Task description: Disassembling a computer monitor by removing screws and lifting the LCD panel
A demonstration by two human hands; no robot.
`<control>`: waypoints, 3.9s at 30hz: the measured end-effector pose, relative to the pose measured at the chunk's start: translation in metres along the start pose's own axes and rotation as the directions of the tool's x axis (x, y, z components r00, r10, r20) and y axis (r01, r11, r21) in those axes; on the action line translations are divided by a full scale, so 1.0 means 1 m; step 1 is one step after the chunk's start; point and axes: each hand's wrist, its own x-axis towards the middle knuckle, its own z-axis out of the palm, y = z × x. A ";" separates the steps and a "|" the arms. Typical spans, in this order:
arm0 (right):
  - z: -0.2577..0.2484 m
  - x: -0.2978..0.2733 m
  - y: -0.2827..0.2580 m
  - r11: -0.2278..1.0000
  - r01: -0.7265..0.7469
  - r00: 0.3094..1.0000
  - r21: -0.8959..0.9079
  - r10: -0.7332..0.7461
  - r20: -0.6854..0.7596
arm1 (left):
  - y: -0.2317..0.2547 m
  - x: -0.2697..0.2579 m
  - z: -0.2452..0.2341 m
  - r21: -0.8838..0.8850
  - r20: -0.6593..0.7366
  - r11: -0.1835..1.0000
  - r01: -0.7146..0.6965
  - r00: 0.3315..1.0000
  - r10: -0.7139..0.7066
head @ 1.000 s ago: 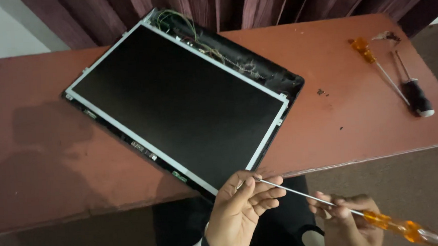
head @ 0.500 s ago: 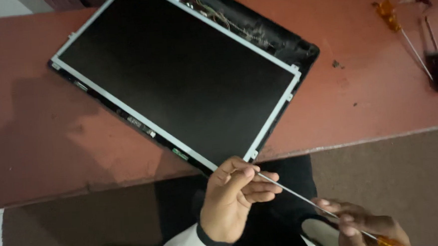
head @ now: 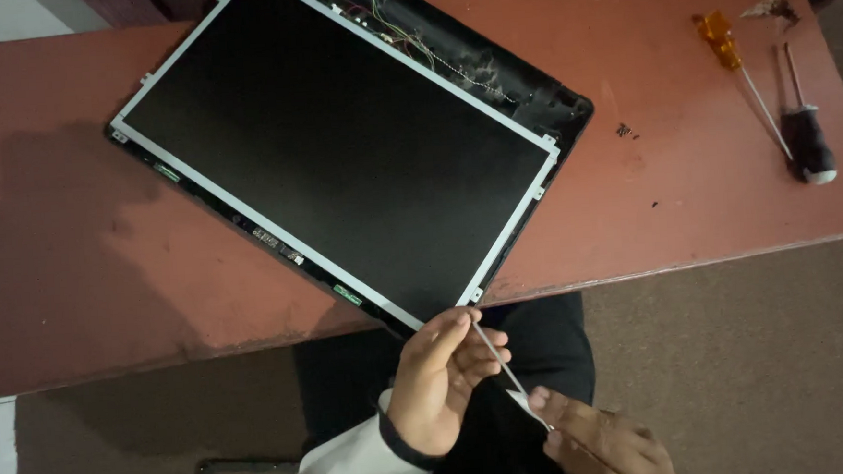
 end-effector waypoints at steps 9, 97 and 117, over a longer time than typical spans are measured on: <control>-0.005 -0.007 0.020 0.955 -0.098 0.982 0.280 0.047 0.181 | 0.007 0.002 0.024 0.024 0.019 0.998 0.057 0.998 -0.057; 0.054 0.097 0.047 0.860 -0.200 0.979 0.469 0.159 0.125 | 0.047 0.065 -0.003 0.378 0.898 -0.241 -0.894 0.291 0.331; 0.055 0.098 0.049 0.861 -0.187 0.981 0.472 0.137 0.140 | 0.047 0.066 -0.003 0.369 0.900 -0.256 -0.893 0.275 0.339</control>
